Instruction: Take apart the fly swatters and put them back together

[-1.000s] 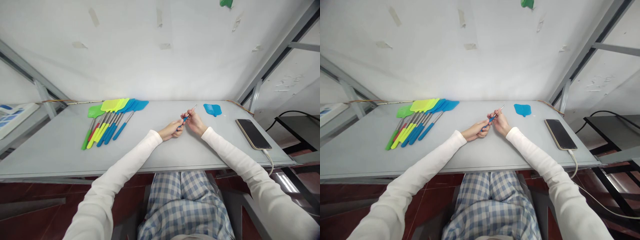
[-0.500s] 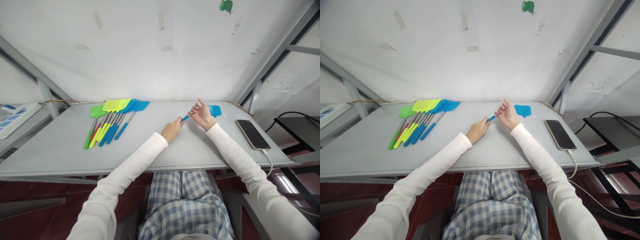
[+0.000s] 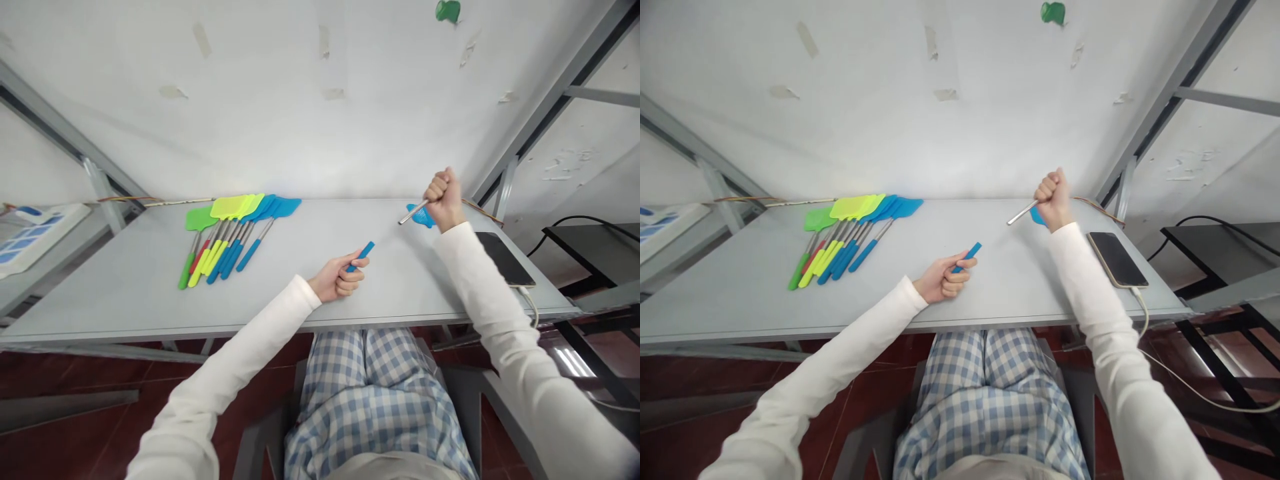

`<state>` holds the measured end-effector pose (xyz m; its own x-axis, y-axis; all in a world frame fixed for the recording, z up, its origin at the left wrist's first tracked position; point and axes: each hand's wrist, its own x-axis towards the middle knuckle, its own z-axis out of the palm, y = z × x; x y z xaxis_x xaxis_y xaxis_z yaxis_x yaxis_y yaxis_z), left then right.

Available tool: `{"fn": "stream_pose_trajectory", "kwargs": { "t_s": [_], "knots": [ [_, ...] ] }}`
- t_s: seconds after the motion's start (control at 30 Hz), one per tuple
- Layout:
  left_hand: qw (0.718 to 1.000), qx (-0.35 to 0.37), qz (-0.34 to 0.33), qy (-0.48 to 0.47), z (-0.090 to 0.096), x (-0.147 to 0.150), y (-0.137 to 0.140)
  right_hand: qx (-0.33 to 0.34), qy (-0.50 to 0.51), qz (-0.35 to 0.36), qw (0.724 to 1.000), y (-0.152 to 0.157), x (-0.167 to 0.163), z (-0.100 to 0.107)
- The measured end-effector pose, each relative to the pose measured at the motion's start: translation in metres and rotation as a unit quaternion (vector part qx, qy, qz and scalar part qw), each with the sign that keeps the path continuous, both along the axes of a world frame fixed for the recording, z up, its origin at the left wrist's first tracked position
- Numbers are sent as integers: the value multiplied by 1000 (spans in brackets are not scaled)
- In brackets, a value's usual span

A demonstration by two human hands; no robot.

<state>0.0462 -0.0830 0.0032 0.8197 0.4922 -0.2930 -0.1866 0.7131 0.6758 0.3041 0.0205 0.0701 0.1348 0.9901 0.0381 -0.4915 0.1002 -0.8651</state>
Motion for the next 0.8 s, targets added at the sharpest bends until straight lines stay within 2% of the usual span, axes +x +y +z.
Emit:
{"fn": "stream_pose_trajectory", "kwargs": {
  "t_s": [0.07,0.17,0.2,0.27,0.4,0.53,0.57,0.7,0.73,0.8],
  "knots": [
    [998,-3,67,-17,-2,-13,3,-21,-31,23,999,8,13,3],
    [982,23,186,-27,-5,-19,12,-120,-156,98,976,14,2,-15],
    [977,35,211,-22,-6,-19,15,-144,-204,96,963,14,-8,-26],
    [968,60,242,-5,-8,-17,19,-148,-298,46,942,14,-28,-48],
    [938,145,312,34,-15,-17,21,-97,-395,-27,913,10,-56,-79],
    [890,251,368,94,-20,-18,26,-21,-474,-41,879,2,-68,-89],
    [880,276,370,114,-22,-18,28,-11,-505,-35,863,-1,-70,-90],
    [830,366,356,225,-31,-16,33,28,-646,-39,762,-16,-79,-91],
    [812,392,354,250,-33,-14,34,48,-657,-46,751,-20,-81,-90],
    [770,449,349,289,-36,-9,34,103,-656,-43,746,-30,-87,-87]
  ]
}}
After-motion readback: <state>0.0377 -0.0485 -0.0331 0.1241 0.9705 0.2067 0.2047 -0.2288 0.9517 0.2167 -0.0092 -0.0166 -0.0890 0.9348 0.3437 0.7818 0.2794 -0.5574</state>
